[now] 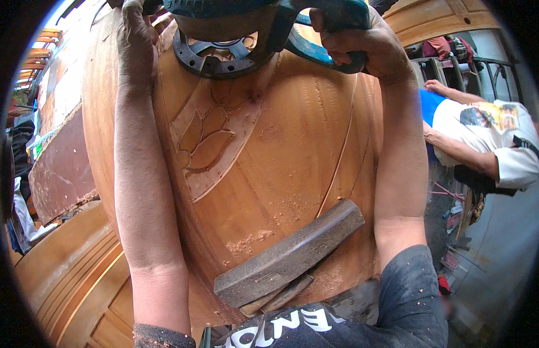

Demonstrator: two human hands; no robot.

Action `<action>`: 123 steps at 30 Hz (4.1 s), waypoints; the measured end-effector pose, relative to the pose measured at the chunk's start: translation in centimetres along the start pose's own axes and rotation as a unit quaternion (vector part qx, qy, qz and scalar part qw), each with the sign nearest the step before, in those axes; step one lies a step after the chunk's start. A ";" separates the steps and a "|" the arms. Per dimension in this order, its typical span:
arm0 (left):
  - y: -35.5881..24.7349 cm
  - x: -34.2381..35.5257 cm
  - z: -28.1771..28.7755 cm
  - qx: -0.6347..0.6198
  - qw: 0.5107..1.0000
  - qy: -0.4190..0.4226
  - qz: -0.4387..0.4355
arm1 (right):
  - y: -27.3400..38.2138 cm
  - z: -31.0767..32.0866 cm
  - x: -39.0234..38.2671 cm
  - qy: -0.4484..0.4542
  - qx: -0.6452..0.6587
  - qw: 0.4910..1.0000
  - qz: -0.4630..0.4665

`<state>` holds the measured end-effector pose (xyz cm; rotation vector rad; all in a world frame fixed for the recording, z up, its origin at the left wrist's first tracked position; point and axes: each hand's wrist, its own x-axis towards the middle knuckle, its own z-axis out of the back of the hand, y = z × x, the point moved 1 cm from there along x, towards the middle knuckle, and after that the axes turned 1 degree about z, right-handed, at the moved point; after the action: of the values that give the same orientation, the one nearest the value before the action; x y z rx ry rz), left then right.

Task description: The person uses a router to carve a floral design into a large wooden piece.

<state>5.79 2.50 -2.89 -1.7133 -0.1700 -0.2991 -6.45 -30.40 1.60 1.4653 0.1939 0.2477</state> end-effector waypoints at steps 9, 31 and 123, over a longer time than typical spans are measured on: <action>-0.3 -0.4 0.4 0.002 1.000 -0.012 -0.015 | 0.8 -0.8 0.2 -0.006 0.079 0.996 -0.034; -0.8 -1.2 0.5 0.010 1.000 -0.018 -0.021 | 0.2 -0.4 -0.1 0.019 0.019 1.000 -0.002; -1.3 -2.8 1.2 -0.018 0.999 -0.005 -0.049 | 1.4 -2.3 -1.2 0.029 0.159 0.987 -0.020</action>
<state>2.85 4.04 -2.65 -1.7449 -0.2564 -0.3681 -8.34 -28.39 2.78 1.7689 0.3212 0.2357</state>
